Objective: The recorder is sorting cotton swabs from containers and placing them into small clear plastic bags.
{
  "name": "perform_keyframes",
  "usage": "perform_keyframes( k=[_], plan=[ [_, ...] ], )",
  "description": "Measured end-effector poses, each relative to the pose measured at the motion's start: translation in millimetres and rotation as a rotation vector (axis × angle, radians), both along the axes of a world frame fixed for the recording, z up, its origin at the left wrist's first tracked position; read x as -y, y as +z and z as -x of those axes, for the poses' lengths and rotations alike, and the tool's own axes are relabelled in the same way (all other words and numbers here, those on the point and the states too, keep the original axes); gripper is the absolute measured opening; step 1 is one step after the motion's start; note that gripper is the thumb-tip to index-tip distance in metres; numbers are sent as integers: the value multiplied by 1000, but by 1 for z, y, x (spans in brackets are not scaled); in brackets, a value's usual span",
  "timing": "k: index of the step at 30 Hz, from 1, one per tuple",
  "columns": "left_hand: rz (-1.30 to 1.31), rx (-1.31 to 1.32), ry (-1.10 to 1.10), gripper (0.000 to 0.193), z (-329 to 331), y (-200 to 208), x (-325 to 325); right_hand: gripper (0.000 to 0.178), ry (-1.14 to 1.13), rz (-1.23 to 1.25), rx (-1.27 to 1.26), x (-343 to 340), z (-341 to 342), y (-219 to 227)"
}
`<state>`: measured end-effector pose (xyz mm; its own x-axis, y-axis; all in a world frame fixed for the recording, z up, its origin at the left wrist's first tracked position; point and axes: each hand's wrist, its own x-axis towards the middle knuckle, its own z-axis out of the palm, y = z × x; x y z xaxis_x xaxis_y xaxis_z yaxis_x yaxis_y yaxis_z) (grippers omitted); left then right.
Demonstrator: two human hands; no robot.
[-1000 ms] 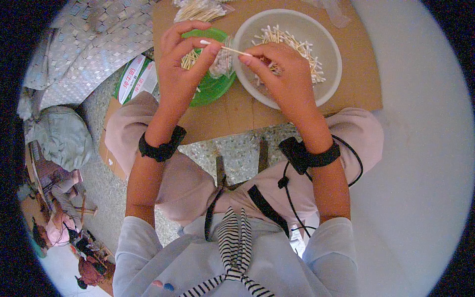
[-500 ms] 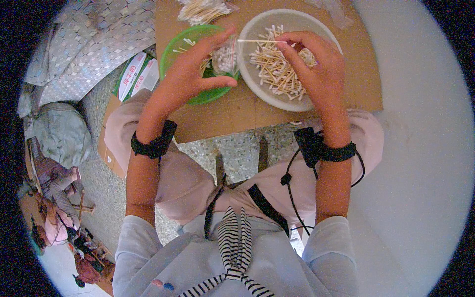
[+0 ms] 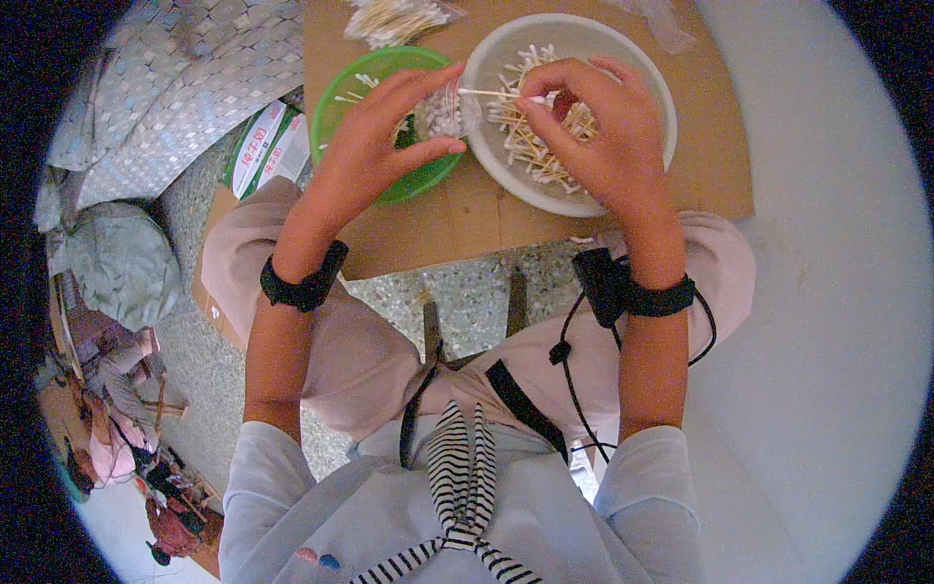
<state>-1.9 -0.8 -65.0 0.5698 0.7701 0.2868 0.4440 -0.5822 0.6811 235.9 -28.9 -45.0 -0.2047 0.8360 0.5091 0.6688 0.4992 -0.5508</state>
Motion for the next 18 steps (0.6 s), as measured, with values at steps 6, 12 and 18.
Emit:
perform_keyframes(
  k=[6, 12, 18],
  plan=[
    [0, 22, -41, 66, -4, 5, 2, 13, 75, 54, 147, 5, 4, 2],
    [-64, 14, -38, 66, -6, 2, 5, 13, 170, 84, 178, 8, 8, 0],
    [-89, -19, -44, 65, -6, 3, 7, 13, 156, 58, 124, 8, 8, 2]
  ],
)
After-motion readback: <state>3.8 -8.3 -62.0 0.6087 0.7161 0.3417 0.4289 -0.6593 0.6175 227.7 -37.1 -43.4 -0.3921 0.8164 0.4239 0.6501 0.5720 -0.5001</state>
